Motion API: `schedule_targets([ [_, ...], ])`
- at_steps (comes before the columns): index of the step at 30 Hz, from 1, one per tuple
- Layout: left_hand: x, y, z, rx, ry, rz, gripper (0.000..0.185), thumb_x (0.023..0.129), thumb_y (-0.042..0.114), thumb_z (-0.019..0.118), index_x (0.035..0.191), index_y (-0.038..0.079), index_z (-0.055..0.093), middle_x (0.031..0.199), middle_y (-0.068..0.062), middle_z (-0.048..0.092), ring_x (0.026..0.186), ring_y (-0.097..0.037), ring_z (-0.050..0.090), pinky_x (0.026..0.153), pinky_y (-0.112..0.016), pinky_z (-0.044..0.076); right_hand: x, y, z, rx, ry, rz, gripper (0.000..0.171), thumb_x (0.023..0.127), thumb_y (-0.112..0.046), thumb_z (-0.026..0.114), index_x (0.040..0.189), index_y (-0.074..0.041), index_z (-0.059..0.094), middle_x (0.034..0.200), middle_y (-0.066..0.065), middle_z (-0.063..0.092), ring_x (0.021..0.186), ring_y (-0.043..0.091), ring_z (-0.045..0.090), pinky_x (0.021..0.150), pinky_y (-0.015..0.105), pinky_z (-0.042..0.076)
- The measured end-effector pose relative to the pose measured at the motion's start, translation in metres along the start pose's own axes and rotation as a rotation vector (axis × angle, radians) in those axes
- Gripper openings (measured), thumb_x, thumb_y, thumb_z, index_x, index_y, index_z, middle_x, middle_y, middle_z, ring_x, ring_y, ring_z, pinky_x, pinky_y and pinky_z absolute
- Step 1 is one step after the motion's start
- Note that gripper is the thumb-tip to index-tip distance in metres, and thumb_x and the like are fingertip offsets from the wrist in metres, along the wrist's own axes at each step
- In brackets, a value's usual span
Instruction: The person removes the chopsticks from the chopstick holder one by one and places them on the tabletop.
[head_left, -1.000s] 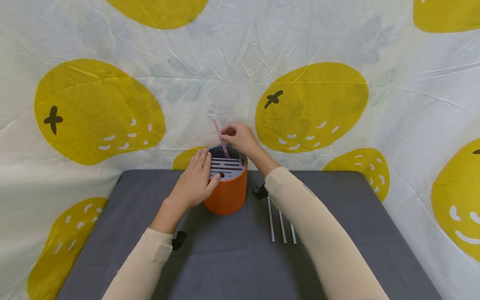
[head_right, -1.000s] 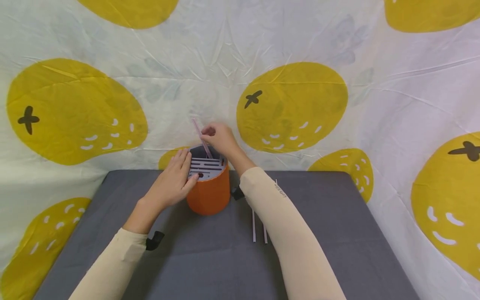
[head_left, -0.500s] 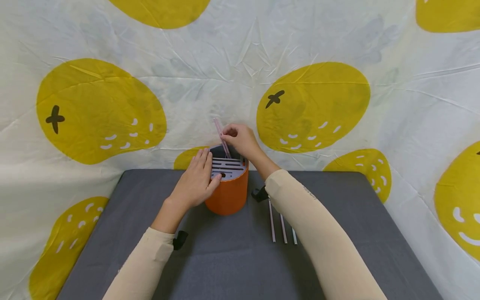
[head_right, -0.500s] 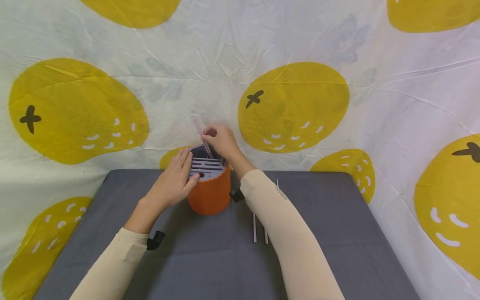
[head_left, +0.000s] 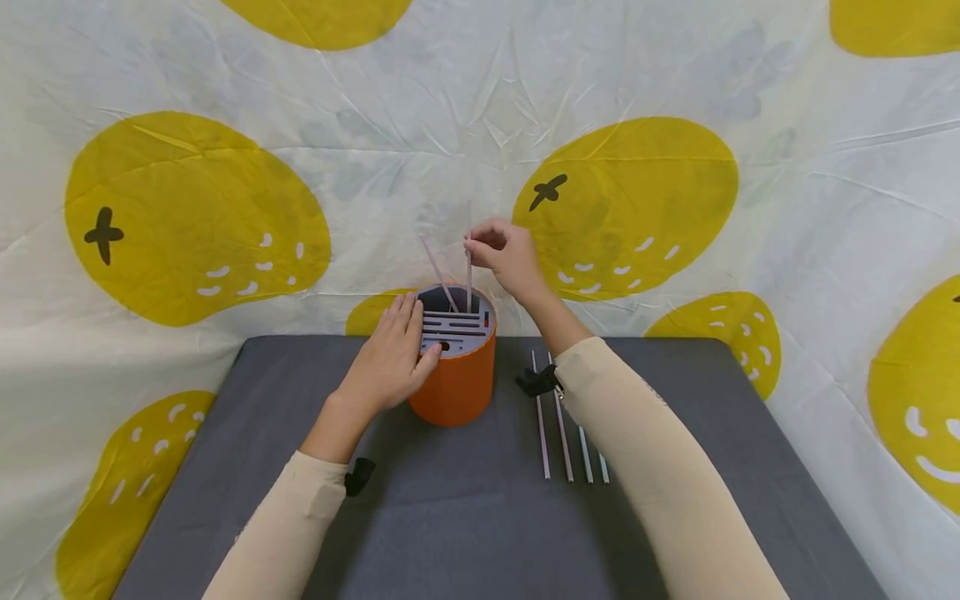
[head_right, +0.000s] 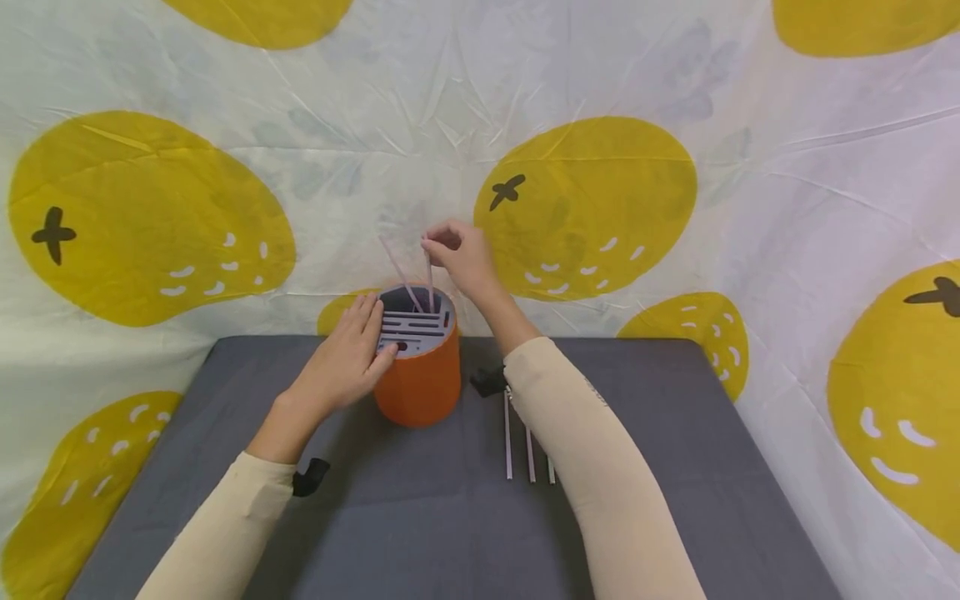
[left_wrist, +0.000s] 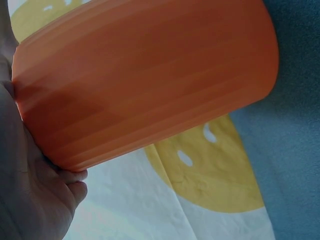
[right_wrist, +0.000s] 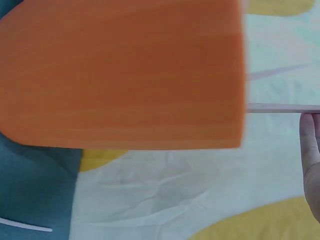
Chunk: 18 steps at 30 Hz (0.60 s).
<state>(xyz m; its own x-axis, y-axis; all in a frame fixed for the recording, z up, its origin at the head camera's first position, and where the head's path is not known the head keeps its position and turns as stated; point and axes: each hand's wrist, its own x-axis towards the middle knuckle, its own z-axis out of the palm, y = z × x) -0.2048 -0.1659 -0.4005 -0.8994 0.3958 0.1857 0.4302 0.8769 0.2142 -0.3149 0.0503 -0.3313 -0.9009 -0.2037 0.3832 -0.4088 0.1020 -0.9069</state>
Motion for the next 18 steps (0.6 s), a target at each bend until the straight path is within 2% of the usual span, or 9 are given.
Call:
schedule_targets([
  [3,-0.001,0.0,0.0,0.003,0.002,0.001,0.078,0.109,0.048,0.033,0.162,-0.007,0.018,0.172,-0.024,0.011,0.16,-0.041,0.01,0.131,-0.052,0.011,-0.002,-0.008,-0.01,0.055,0.043,-0.033,0.016,0.095,-0.004,0.073,0.105,0.008,0.071,0.092,0.007,0.071,0.083,0.017,0.071,0.08,0.032,0.064],
  [6,-0.002,0.001,-0.001,0.0,-0.004,-0.002,0.078,0.109,0.048,0.033,0.162,-0.007,0.017,0.172,-0.024,0.01,0.16,-0.041,0.009,0.131,-0.052,0.011,-0.005,-0.017,-0.019,0.137,0.083,-0.044,0.014,0.093,-0.002,0.074,0.102,0.008,0.07,0.092,0.005,0.071,0.08,0.015,0.07,0.079,0.031,0.064],
  [11,-0.003,0.001,-0.001,-0.006,-0.01,-0.004,0.078,0.109,0.048,0.033,0.162,-0.006,0.017,0.172,-0.024,0.01,0.16,-0.04,0.008,0.131,-0.052,0.01,-0.009,-0.033,-0.035,0.288,0.145,-0.075,0.006,0.092,0.004,0.074,0.096,0.004,0.07,0.092,0.009,0.07,0.079,0.017,0.071,0.078,0.031,0.064],
  [18,-0.002,0.001,0.0,0.006,-0.002,0.001,0.077,0.109,0.047,0.033,0.162,-0.006,0.017,0.172,-0.024,0.01,0.16,-0.041,0.009,0.131,-0.052,0.01,-0.017,-0.052,-0.061,0.38,0.213,-0.165,0.004,0.093,0.005,0.071,0.097,0.002,0.071,0.095,0.01,0.071,0.085,0.023,0.072,0.08,0.032,0.064],
])
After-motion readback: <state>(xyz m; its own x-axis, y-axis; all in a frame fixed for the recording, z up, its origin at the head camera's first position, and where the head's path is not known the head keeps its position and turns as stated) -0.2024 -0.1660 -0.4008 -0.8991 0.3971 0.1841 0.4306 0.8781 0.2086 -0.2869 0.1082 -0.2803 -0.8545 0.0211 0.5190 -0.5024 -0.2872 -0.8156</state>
